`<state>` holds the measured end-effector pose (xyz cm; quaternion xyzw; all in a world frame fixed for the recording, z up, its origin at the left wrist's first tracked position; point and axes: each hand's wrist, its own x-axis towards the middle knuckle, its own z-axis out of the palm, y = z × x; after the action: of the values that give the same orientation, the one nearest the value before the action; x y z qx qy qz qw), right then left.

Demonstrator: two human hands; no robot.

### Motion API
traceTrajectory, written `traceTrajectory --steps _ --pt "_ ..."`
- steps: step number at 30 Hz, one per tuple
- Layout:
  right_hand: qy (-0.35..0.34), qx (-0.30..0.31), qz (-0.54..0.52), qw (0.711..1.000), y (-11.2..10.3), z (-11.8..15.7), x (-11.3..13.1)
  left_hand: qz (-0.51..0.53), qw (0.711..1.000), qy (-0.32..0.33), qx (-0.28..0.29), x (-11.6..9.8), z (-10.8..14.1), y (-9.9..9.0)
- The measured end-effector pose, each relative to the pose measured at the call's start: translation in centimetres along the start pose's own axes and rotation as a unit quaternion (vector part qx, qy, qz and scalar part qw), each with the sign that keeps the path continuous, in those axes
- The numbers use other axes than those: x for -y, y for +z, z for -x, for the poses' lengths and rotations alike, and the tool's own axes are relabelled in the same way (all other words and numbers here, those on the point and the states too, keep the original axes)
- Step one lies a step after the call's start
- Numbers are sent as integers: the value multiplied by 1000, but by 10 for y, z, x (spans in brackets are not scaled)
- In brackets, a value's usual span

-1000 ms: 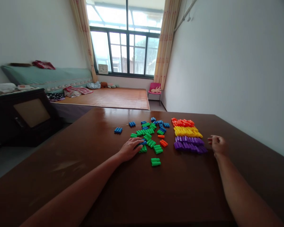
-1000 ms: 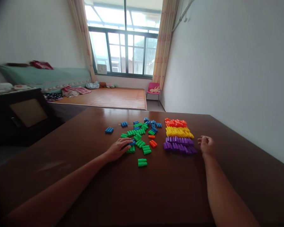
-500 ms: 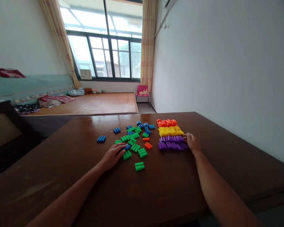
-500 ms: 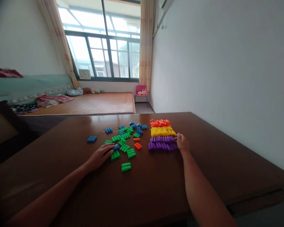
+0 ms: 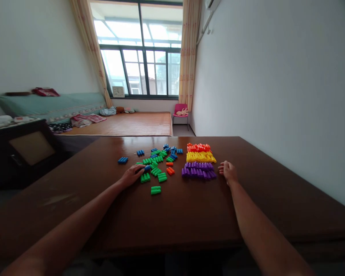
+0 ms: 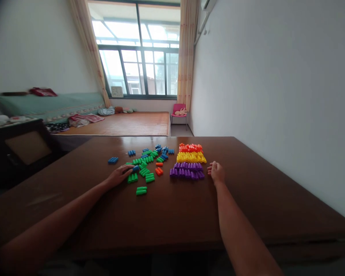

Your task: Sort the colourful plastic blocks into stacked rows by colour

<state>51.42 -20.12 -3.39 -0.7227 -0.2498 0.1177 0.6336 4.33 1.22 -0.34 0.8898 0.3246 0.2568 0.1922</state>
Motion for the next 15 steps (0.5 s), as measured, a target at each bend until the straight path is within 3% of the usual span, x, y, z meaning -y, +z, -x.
traceTrajectory --steps 6,15 --pt "-17 41 -24 999 -7 10 -1 -9 999 -47 -22 5 2 6" --pt "-46 53 88 994 -3 3 -4 53 993 -84 -59 -2 1 6"
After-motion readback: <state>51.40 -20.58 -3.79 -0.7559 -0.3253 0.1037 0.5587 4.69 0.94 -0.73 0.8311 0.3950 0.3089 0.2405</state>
